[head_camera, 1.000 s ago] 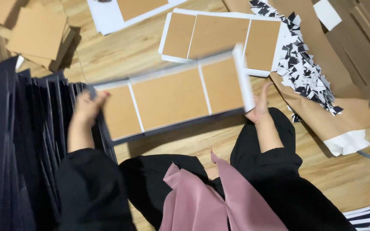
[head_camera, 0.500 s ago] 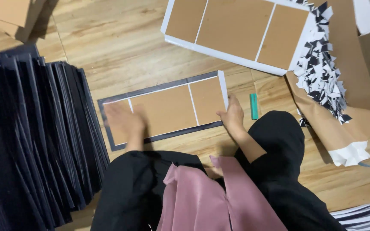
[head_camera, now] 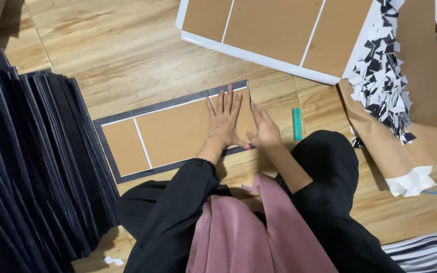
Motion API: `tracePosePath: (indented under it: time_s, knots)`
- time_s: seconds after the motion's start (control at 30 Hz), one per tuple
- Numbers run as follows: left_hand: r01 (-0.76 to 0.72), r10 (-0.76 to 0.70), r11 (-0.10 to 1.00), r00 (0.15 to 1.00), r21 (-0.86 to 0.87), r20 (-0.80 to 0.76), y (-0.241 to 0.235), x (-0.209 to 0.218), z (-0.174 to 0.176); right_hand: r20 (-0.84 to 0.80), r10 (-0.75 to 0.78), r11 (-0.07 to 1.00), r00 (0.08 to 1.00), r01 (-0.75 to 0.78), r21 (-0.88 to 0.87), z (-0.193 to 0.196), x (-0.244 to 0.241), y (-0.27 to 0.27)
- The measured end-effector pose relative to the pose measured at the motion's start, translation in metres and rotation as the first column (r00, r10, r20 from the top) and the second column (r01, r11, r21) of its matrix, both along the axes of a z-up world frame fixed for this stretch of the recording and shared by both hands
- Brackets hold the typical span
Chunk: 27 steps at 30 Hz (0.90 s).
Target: Assembling cardboard folders by hand, using a small tool to press down edges and ensure proper adhesion.
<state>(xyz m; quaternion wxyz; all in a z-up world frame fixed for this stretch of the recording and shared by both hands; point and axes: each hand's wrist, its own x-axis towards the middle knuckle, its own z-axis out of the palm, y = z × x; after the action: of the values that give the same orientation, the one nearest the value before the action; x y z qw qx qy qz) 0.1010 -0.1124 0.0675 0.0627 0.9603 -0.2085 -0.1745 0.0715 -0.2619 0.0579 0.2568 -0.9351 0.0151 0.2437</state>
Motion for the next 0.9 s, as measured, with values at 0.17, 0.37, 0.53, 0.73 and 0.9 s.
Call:
tracePosePath:
  time_s: [0.17,0.37,0.53,0.73,0.9]
  knots:
    - [0.029,-0.045,0.992,0.991,0.127,0.129,-0.014,-0.003,-0.016,0.014,0.084,0.979,0.996,-0.080,-0.185,0.011,-0.007,0.028]
    - [0.055,-0.076,0.975,0.993,0.217,0.090,-0.018,0.000,-0.011,0.085,0.054,0.960,0.995,-0.028,-0.279,-0.100,-0.030,-0.033]
    - [0.106,-0.099,0.961,0.994,0.255,-0.041,-0.014,-0.003,0.019,0.153,-0.371,0.830,0.916,0.401,-0.387,-0.015,-0.020,-0.077]
    - [0.070,-0.058,0.967,0.997,0.244,-0.057,-0.013,-0.003,0.029,0.375,-0.223,0.967,0.900,0.252,-0.030,0.008,0.035,-0.019]
    - [0.060,-0.053,0.971,0.998,0.231,-0.039,-0.012,-0.003,0.028,0.481,0.085,0.975,0.873,0.027,-0.221,-0.020,0.078,-0.002]
